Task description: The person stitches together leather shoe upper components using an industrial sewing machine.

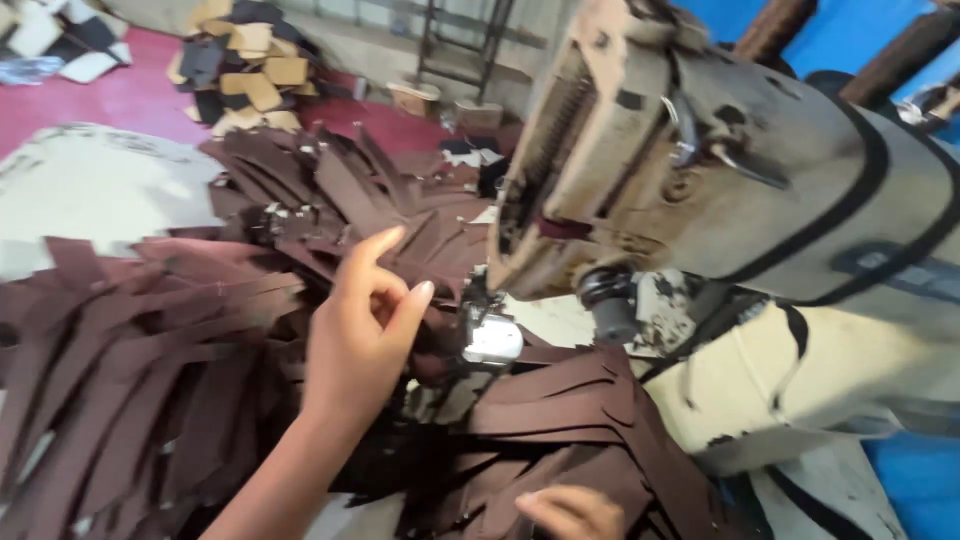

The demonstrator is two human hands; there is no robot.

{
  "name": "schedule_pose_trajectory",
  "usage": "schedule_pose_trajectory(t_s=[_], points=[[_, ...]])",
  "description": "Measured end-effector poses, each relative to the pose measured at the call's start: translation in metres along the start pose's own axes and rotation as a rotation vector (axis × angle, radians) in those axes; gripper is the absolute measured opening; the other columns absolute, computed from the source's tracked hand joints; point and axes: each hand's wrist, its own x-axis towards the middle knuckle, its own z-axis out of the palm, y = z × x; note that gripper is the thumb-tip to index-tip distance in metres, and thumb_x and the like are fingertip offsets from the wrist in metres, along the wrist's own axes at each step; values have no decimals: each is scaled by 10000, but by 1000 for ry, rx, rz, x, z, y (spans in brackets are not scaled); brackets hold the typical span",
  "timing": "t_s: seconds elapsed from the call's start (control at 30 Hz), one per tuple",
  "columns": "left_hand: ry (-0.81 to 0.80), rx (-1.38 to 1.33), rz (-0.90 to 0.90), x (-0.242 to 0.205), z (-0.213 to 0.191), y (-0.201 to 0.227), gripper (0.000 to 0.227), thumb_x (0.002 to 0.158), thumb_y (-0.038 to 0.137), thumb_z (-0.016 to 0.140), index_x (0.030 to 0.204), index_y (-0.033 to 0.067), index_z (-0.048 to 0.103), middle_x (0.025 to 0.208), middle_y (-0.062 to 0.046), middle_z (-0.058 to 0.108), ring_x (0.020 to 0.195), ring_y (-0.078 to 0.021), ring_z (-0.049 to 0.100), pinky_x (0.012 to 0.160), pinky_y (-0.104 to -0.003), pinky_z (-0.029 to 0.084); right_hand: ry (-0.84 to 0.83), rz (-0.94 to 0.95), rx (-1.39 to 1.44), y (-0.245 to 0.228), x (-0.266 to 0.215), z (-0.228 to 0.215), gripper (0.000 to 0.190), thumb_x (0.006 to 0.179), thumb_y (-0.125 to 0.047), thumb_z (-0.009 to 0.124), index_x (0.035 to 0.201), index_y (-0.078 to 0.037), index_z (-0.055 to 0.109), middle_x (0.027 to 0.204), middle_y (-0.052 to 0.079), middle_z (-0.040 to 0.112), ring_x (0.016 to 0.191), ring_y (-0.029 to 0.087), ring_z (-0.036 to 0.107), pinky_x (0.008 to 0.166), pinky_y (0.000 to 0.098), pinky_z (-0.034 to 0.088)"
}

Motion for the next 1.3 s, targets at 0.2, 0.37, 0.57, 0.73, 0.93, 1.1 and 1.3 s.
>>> schedule_pose_trajectory(t_s=[0.2,0.37,0.57,0.73,0.93,1.1,1.3], points=[[-142,-116,9,-88,23,-5,271,854,33,755,1117,54,698,797,-63,657,752,-153,646,699,-278,522,-68,584,-412,-32,137,-87,476,820,-220,752,1265,-69,673,1208,138,682,1137,319,648,967,440,475],[-323,-25,176,-108,22,-4,232,820,57,778,1046,62,727,864,-74,692,832,-194,720,773,-285,554,-140,561,-471,-42,139,-81,543,711,-208,812,1236,-127,694,1134,102,708,1092,288,669,930,425,471],[-312,65,380,-87,12,13,259,888,218,723,1052,17,729,931,-103,683,885,-254,664,825,-313,477,-320,321,523,-73,142,-57,439,864,-20,790,1295,-47,707,1095,79,756,1013,195,733,916,308,574],[-483,-318,-327,-68,13,2,355,979,277,627,777,-1,717,705,-10,674,723,-79,589,696,-268,480,-439,332,662,-35,111,-11,462,866,18,747,1322,-17,682,1018,111,749,954,215,730,876,336,556],[-496,-501,-419,-57,14,-10,382,983,275,610,753,-15,703,698,-1,659,695,-71,565,667,-254,451,-575,446,812,-59,145,-8,445,897,1,733,1339,-10,681,1024,107,748,937,205,735,866,329,555],[-474,-578,-451,-54,12,-9,354,980,266,617,776,-11,700,699,-2,657,679,-81,590,660,-259,474,-280,436,649,-85,157,-13,413,848,12,788,1257,10,730,994,118,761,931,218,749,879,344,575],[-452,-548,-442,-51,9,-11,340,986,260,620,790,-7,703,685,10,640,656,-68,576,623,-252,471,-221,558,704,-96,158,-8,404,843,5,779,1237,37,697,1069,136,754,996,227,738,925,360,555]])
